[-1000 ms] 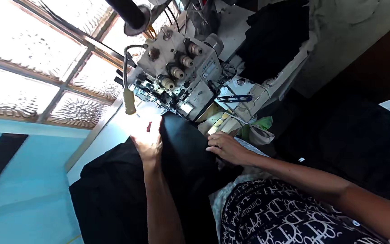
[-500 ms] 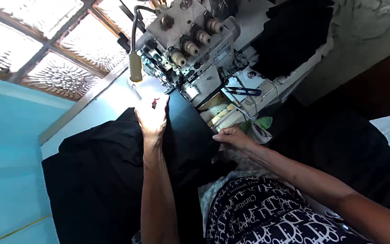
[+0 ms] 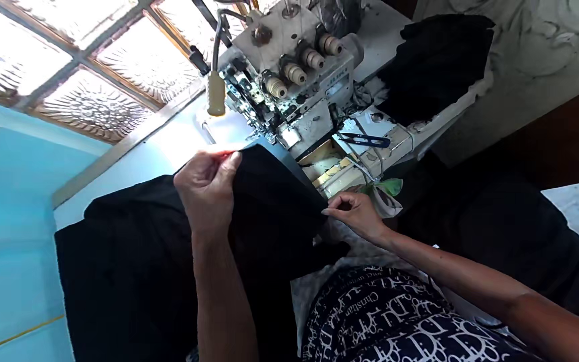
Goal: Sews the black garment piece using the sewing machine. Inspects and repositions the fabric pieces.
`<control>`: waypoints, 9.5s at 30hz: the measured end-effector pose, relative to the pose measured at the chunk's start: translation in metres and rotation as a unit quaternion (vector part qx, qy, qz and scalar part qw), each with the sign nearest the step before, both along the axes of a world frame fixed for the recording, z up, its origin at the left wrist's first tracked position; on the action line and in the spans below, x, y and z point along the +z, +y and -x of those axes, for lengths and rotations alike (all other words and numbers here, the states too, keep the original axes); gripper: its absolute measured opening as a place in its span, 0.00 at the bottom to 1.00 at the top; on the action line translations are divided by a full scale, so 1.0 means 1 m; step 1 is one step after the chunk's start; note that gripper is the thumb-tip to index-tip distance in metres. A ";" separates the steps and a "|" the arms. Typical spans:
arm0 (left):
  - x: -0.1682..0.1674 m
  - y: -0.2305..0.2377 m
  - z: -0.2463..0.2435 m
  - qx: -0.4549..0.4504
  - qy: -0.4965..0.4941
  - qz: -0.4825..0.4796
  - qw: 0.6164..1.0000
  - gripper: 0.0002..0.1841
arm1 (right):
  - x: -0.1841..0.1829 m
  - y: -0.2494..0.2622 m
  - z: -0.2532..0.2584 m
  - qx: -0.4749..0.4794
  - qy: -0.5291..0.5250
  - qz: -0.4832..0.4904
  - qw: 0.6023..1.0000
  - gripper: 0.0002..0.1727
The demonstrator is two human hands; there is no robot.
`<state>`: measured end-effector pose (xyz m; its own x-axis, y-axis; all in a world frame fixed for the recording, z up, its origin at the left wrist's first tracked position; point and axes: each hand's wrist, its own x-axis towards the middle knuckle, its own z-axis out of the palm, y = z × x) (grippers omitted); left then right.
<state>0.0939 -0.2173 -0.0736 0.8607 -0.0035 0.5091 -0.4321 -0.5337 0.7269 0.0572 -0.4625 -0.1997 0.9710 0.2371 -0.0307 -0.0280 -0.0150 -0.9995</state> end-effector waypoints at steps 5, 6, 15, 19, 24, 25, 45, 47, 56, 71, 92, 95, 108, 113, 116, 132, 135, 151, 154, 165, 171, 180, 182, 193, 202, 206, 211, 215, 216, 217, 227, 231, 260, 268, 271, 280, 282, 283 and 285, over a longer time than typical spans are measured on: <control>0.010 0.003 0.012 -0.086 -0.068 0.008 0.994 0.07 | -0.009 0.007 0.009 -0.044 -0.085 -0.025 0.995 0.06; 0.009 0.001 0.009 -0.086 -0.072 0.010 0.994 0.07 | -0.010 0.007 0.010 -0.046 -0.090 -0.025 0.995 0.07; -0.040 -0.002 -0.022 0.067 -0.016 -0.122 0.990 0.11 | -0.012 0.008 0.008 -0.044 -0.024 -0.030 0.998 0.08; -0.045 0.001 -0.030 0.085 -0.018 -0.158 0.984 0.11 | -0.010 0.011 0.005 -0.051 0.006 -0.039 0.998 0.07; -0.045 -0.003 -0.034 0.095 0.003 -0.188 0.978 0.11 | 0.001 0.011 0.005 -0.042 0.068 -0.049 0.996 0.09; -0.045 -0.004 -0.036 0.096 0.006 -0.193 0.977 0.10 | 0.002 0.011 0.005 -0.041 0.077 -0.053 0.995 0.10; -0.040 -0.013 -0.036 0.065 0.032 -0.149 0.986 0.07 | 0.025 0.010 0.023 -0.012 0.266 -0.149 0.952 0.13; -0.038 -0.013 -0.040 0.091 0.043 -0.165 0.981 0.07 | 0.030 0.011 0.018 -0.017 0.274 -0.168 0.947 0.13; -0.029 -0.020 -0.031 0.151 -0.010 -0.234 0.961 0.11 | 0.037 0.024 0.005 -0.013 0.221 -0.199 0.955 0.13; -0.046 -0.038 -0.003 0.156 0.073 -0.292 0.941 0.19 | 0.045 0.060 -0.068 -0.050 -0.328 0.214 0.919 0.17; -0.050 -0.001 -0.016 0.287 0.004 -0.243 0.927 0.12 | 0.034 -0.035 -0.075 -0.037 -0.183 0.516 0.836 0.18; -0.056 -0.006 -0.001 0.302 -0.003 -0.237 0.923 0.11 | 0.019 -0.038 -0.079 -0.043 -0.236 0.534 0.811 0.15; -0.058 -0.002 0.008 0.323 -0.057 -0.164 0.930 0.09 | 0.081 0.007 -0.064 -0.010 -0.333 0.411 0.849 0.21; -0.050 -0.008 0.012 0.328 -0.107 -0.172 0.923 0.05 | 0.111 0.055 -0.070 0.030 -0.310 0.459 0.832 0.23; -0.048 -0.013 0.013 0.326 -0.131 -0.182 0.918 0.05 | 0.121 0.073 -0.077 0.049 -0.280 0.501 0.817 0.19; -0.011 -0.009 0.048 0.288 -0.296 -0.086 0.907 0.05 | 0.023 -0.013 -0.080 -0.090 -0.459 0.384 0.796 0.27; 0.009 -0.014 0.061 0.280 -0.319 -0.072 0.902 0.06 | -0.007 -0.041 -0.090 -0.103 -0.381 0.450 0.801 0.30; 0.067 -0.004 0.140 0.372 -0.349 -0.091 0.855 0.05 | 0.061 0.076 -0.003 0.293 -0.236 0.141 0.916 0.13; 0.088 0.071 0.127 0.385 -0.341 -0.186 0.837 0.08 | 0.075 0.058 0.001 0.328 -0.179 0.070 0.925 0.12; 0.023 0.126 -0.011 0.237 0.141 -0.270 0.922 0.15 | 0.044 0.075 -0.023 0.154 0.091 -0.013 0.984 0.19; -0.024 0.107 0.041 0.214 0.138 -0.250 0.934 0.09 | 0.027 0.061 -0.029 0.159 0.132 0.037 0.978 0.20; -0.031 0.078 0.096 0.105 0.251 -0.186 0.944 0.06 | 0.021 0.061 -0.044 0.109 0.112 -0.020 0.988 0.10; -0.041 0.079 0.103 0.099 0.332 -0.164 0.923 0.08 | 0.021 0.061 -0.044 0.113 0.125 -0.023 0.986 0.10; -0.051 0.072 0.171 0.080 0.270 -0.217 0.935 0.05 | 0.031 0.057 -0.038 0.142 0.146 -0.028 0.979 0.11; -0.032 0.016 0.168 0.113 0.203 0.038 0.972 0.04 | 0.031 0.065 -0.025 0.149 0.099 -0.092 0.980 0.12; -0.029 -0.017 0.137 0.050 0.107 0.259 0.959 0.10 | 0.049 0.069 -0.014 0.166 0.082 -0.161 0.970 0.13; -0.030 -0.024 0.108 -0.019 0.125 0.216 0.968 0.21 | 0.070 0.057 -0.014 0.159 0.085 -0.202 0.963 0.12; -0.023 -0.031 0.102 0.046 0.110 0.061 0.991 0.14 | 0.066 0.050 -0.019 0.160 0.080 -0.187 0.966 0.07; -0.026 -0.031 0.101 0.059 0.085 0.015 0.995 0.10 | 0.063 0.051 -0.020 0.171 0.080 -0.186 0.964 0.05; -0.028 -0.029 0.100 0.072 0.059 -0.033 0.995 0.08 | 0.060 0.052 -0.020 0.181 0.074 -0.180 0.964 0.04; -0.024 -0.034 0.101 0.045 0.036 -0.084 0.995 0.08 | 0.063 0.060 -0.010 0.168 0.108 -0.213 0.956 0.07; -0.035 -0.031 0.094 0.085 0.023 -0.038 0.995 0.06 | 0.065 0.063 -0.005 0.175 0.143 -0.241 0.944 0.10; -0.026 0.015 0.081 0.214 -0.006 0.136 0.967 0.09 | 0.043 0.082 -0.009 0.243 -0.235 -0.067 0.939 0.18; -0.011 0.046 0.080 0.278 -0.062 0.146 0.947 0.08 | 0.029 0.068 -0.002 0.228 -0.248 -0.004 0.941 0.10; -0.012 0.048 0.081 0.297 -0.055 0.151 0.941 0.08 | 0.025 0.064 0.001 0.213 -0.221 0.001 0.952 0.11; -0.027 0.064 0.087 0.271 0.006 0.151 0.951 0.06 | 0.025 0.061 0.006 0.227 -0.124 0.083 0.963 0.15; -0.031 0.068 0.089 0.256 0.020 0.152 0.954 0.08 | 0.025 0.062 0.010 0.165 -0.132 0.061 0.975 0.11; -0.032 0.069 0.090 0.253 0.025 0.152 0.955 0.08 | 0.026 0.062 0.012 0.136 -0.144 0.044 0.979 0.09; -0.033 0.071 0.091 0.261 0.025 0.152 0.953 0.08 | 0.028 0.062 0.014 0.100 -0.161 0.015 0.982 0.08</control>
